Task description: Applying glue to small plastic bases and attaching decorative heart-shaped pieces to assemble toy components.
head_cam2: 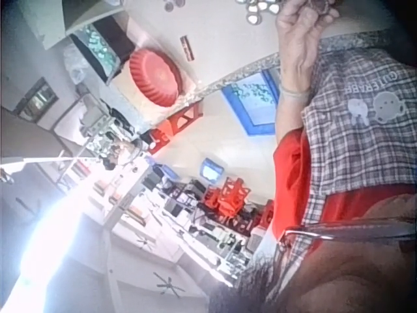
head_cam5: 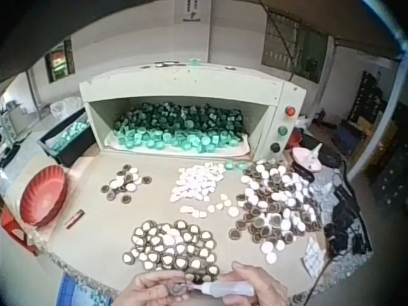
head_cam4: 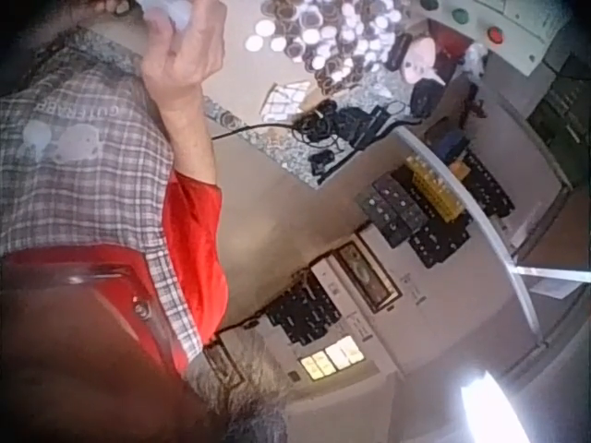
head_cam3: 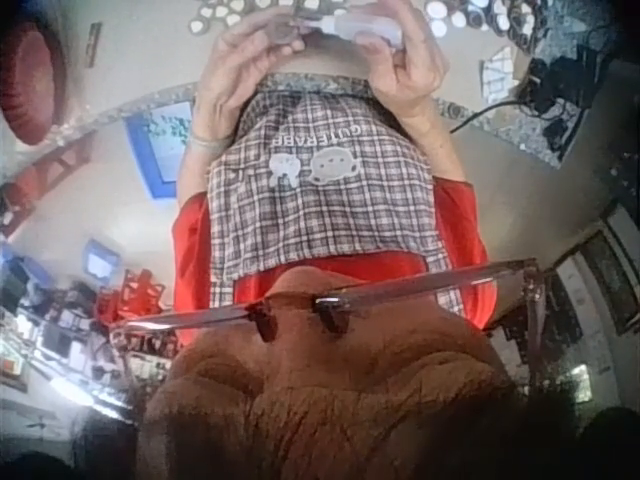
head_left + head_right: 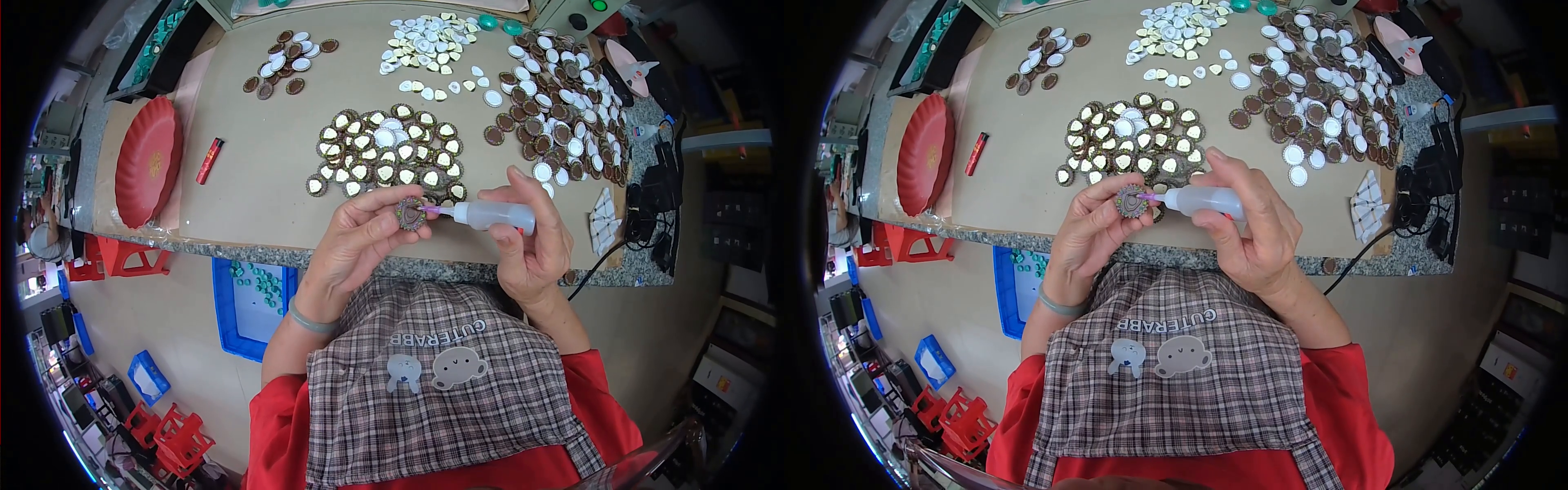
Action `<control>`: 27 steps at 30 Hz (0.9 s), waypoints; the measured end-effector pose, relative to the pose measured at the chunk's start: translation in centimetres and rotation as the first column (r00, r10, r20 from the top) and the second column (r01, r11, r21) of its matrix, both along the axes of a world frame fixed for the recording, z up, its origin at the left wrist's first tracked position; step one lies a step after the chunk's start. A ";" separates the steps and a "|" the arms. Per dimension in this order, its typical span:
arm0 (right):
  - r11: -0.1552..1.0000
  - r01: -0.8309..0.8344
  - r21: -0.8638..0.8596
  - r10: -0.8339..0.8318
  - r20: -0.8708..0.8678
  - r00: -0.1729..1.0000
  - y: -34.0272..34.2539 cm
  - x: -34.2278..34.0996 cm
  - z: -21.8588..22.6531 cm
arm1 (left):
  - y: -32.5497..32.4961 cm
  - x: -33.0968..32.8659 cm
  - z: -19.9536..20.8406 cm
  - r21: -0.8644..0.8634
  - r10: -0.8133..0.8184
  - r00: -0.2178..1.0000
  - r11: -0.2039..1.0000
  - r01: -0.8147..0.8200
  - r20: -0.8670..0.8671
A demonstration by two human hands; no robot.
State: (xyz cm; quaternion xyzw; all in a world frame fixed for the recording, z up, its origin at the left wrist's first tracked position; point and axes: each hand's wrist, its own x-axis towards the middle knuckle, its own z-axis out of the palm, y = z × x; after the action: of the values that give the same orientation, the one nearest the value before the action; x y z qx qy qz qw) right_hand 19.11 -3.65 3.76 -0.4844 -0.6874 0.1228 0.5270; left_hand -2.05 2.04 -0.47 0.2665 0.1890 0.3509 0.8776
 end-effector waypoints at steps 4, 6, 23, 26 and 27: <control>1.000 -0.001 0.030 0.001 0.027 1.000 0.0 -0.1 0.0 | -0.1 0.0 -0.3 0.002 0.009 1.000 1.000 -0.009 -0.003; 0.999 0.004 0.040 -0.006 0.043 0.999 0.0 -0.1 -0.1 | 0.0 0.0 -0.2 -0.011 0.011 1.000 1.000 -0.011 -0.011; 0.984 0.012 0.178 -0.060 0.265 0.962 0.0 -0.3 0.3 | 0.2 0.2 -0.4 0.049 0.110 0.994 0.993 -0.109 -0.019; 0.990 -0.009 0.141 -0.029 0.268 0.963 -0.1 -0.3 0.6 | 0.2 0.3 -0.3 0.047 0.129 0.991 0.991 -0.126 -0.047; 0.992 -0.012 0.124 -0.019 0.246 0.969 -0.1 -0.4 0.7 | 0.1 0.3 -0.3 0.040 0.135 0.988 0.990 -0.133 -0.069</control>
State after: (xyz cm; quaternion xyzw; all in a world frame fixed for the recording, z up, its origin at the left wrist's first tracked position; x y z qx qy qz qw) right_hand 18.75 -3.74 4.42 -0.4633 -0.7531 0.0176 0.4667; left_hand -1.78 2.17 -0.77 0.2811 0.2314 0.4027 0.8398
